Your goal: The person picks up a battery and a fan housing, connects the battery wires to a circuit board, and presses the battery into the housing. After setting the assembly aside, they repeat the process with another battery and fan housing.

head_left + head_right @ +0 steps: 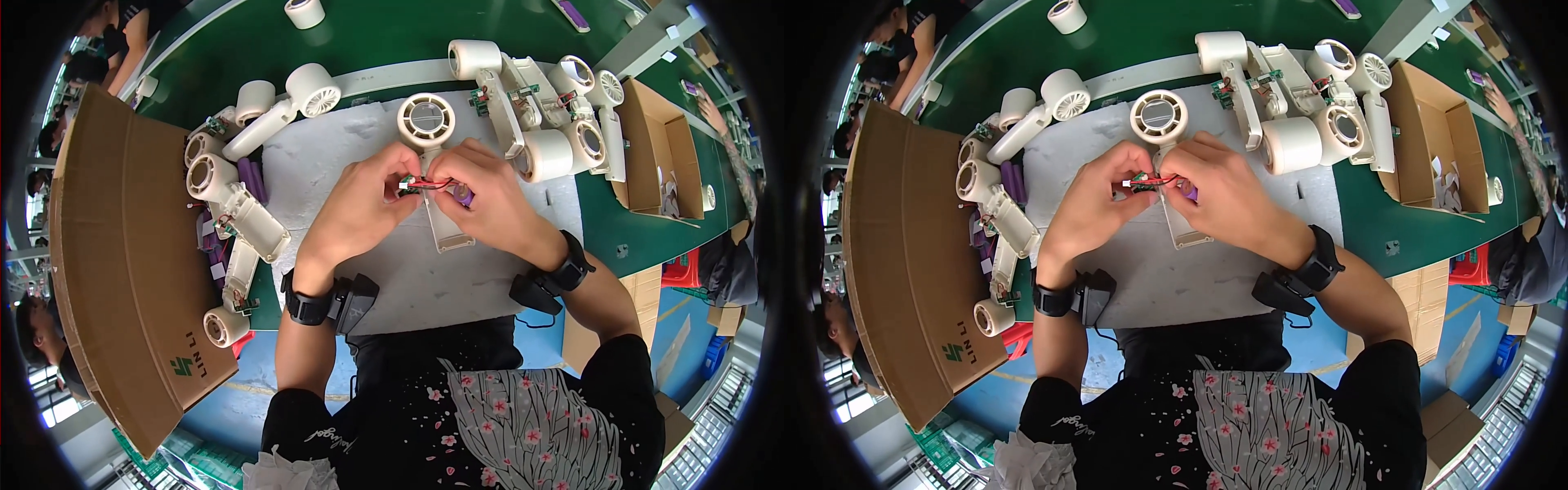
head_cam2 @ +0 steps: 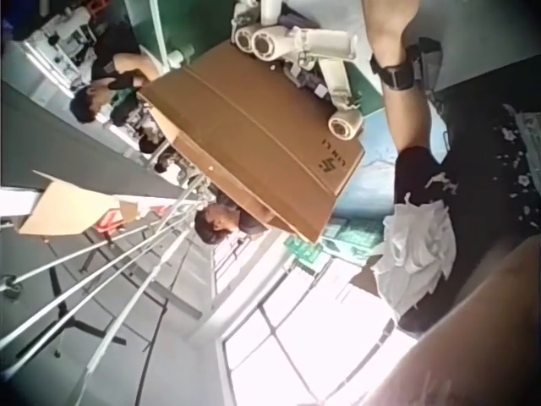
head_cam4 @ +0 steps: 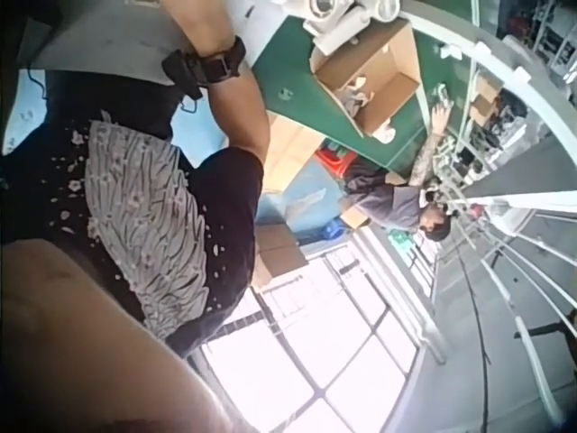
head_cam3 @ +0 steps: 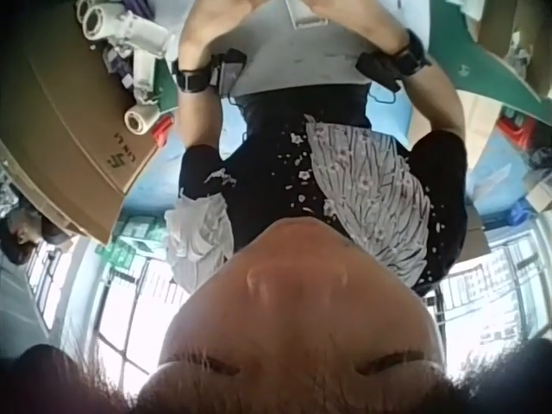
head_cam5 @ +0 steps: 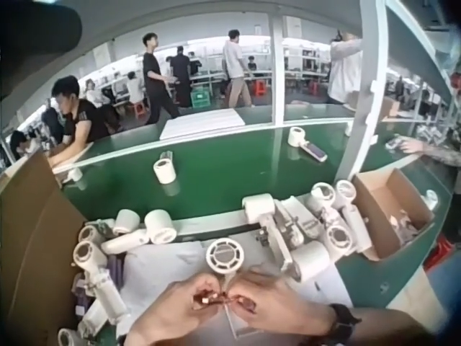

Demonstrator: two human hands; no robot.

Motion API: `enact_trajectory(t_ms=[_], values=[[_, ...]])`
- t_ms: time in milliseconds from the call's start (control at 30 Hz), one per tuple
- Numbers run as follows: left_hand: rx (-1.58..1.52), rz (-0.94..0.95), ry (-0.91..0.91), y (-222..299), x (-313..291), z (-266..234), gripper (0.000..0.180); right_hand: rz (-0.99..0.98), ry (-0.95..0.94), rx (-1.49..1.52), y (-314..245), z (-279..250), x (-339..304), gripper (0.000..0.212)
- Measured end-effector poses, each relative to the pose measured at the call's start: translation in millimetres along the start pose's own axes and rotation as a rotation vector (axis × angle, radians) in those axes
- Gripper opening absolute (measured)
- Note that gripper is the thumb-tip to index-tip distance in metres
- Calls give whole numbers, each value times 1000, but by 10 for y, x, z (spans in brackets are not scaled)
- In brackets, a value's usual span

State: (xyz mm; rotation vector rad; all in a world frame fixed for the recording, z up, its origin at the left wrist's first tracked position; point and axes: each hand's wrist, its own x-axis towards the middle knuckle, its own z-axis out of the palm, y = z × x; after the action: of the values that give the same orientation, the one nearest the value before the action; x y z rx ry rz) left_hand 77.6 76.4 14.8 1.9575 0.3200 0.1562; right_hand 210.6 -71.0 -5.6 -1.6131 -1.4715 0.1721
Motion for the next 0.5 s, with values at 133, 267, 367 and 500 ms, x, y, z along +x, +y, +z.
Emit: enact_trajectory(t_ms=[133,267,367,500], values=[[29,-19,-31,58,-9,-34,33,33,-1,7,-54,19,-1,17],[-28,-93,-61,139,-19,-51,34,84,9,12,-86,15,-15,17],[-47,-113,-76,155,-33,-65,34,123,21,9,-99,36,-22,16],[-106,-122,-65,126,-41,-49,32,86,22,3,-116,36,-33,17]])
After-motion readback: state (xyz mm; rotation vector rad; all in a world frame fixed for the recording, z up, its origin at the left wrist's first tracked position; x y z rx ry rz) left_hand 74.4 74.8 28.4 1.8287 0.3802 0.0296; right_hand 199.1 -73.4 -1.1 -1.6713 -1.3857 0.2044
